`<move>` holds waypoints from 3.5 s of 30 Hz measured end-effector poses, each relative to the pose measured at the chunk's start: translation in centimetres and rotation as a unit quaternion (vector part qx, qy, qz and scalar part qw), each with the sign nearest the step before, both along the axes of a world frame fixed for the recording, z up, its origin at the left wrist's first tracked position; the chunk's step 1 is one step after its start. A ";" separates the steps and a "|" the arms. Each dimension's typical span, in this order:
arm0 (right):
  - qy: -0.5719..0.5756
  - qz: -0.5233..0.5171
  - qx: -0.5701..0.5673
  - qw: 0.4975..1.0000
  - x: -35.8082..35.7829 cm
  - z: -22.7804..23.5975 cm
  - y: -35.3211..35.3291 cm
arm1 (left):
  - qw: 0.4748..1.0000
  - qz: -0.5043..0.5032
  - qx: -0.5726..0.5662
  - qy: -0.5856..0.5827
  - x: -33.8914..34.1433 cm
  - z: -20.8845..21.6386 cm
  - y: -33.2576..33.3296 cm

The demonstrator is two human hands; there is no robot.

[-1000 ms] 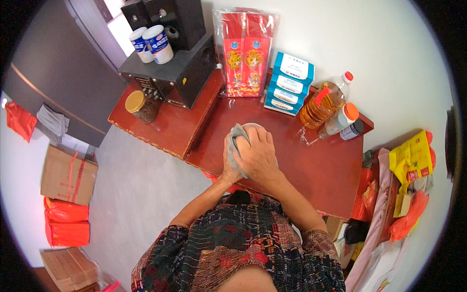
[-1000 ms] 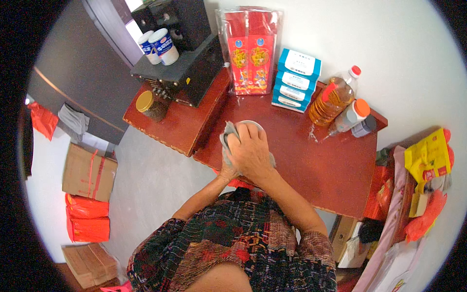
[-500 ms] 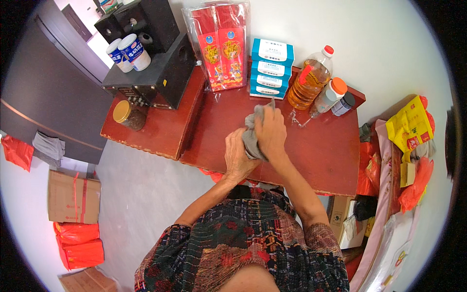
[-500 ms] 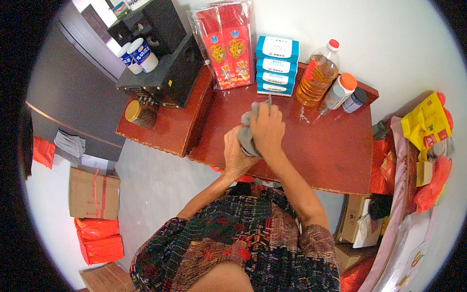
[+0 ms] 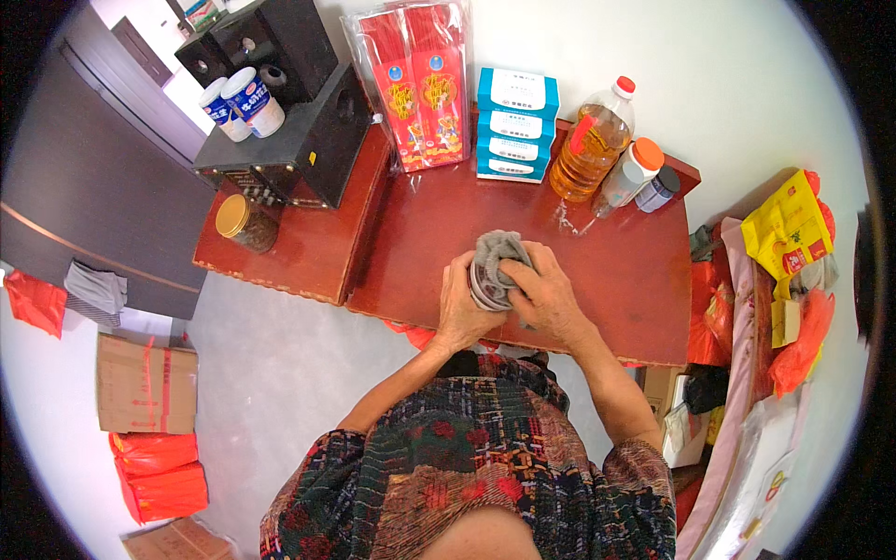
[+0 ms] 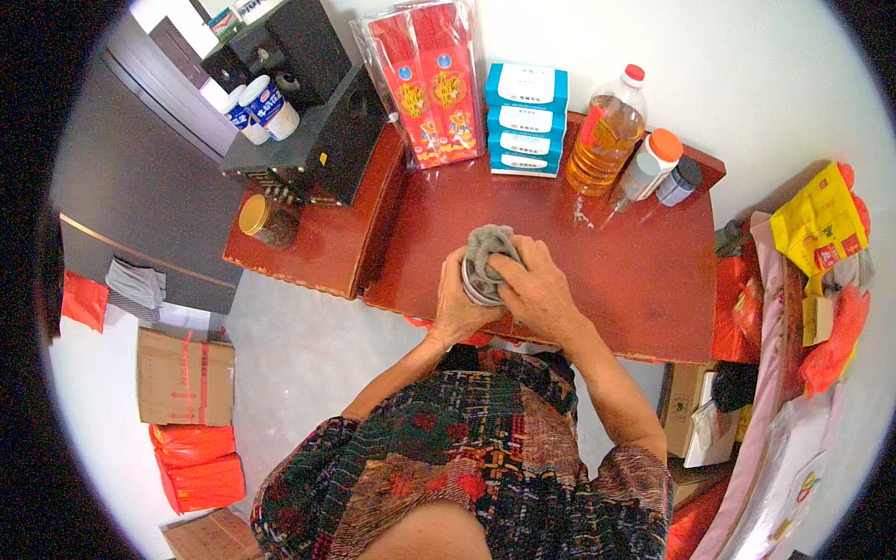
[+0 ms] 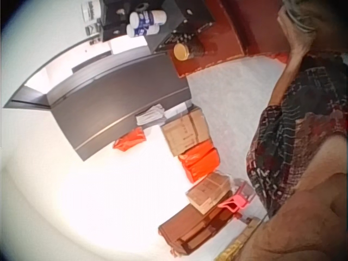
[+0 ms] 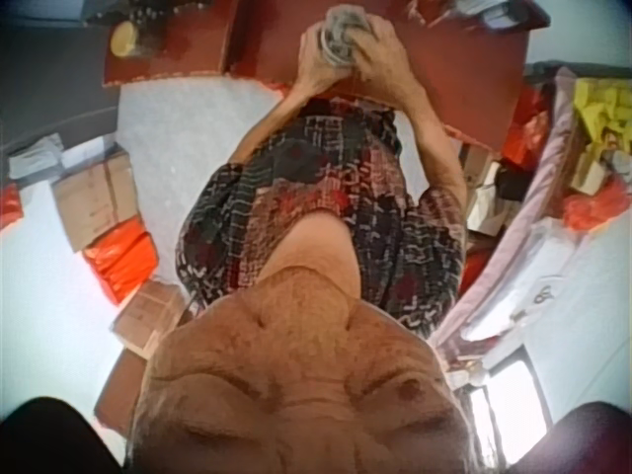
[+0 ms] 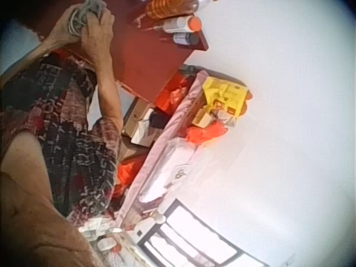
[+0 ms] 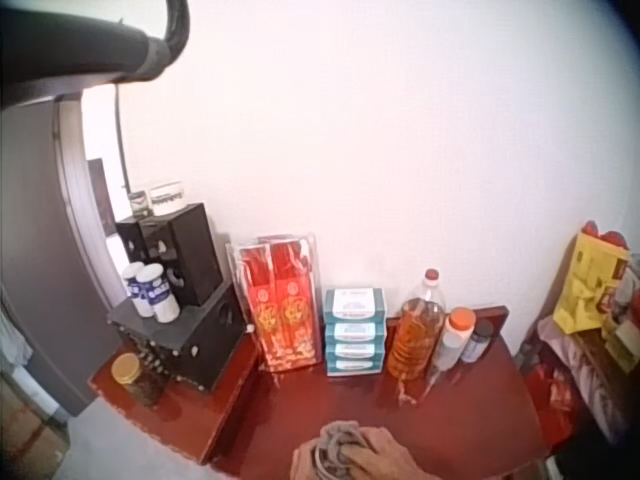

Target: The person wipes a red wooden table and a wooden desk with a grey cloth. They move various items including boxes, a bottle of oil, and jars to clean underneath them, then wipe the items themselves before placing them back. The person also wipes a black safe and a red box on the table.

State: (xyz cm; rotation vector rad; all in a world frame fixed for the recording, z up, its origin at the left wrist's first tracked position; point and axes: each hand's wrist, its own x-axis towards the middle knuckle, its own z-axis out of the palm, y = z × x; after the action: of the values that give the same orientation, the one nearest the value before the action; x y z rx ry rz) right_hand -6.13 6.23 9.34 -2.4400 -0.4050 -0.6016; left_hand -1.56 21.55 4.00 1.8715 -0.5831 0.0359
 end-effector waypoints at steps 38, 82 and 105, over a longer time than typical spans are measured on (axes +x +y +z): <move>-0.036 -0.198 0.404 0.892 3.3 -0.6 2.3 | 0.852 -0.193 -0.371 0.315 4.9 4.3 0.2; 0.185 0.001 0.881 0.436 2.7 -5.8 4.0 | 0.908 -0.158 -0.313 0.231 5.5 6.6 -0.1; 0.164 -0.379 0.324 0.851 -8.4 -15.3 -16.8 | 0.987 -0.055 -0.113 0.100 6.8 -7.8 -18.0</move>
State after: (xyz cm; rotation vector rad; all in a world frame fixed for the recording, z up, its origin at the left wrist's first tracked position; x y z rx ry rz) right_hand -14.51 -10.62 -6.01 -1.8974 0.8244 -0.4919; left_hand 5.21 3.55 -3.81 1.5980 -0.5203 -0.1519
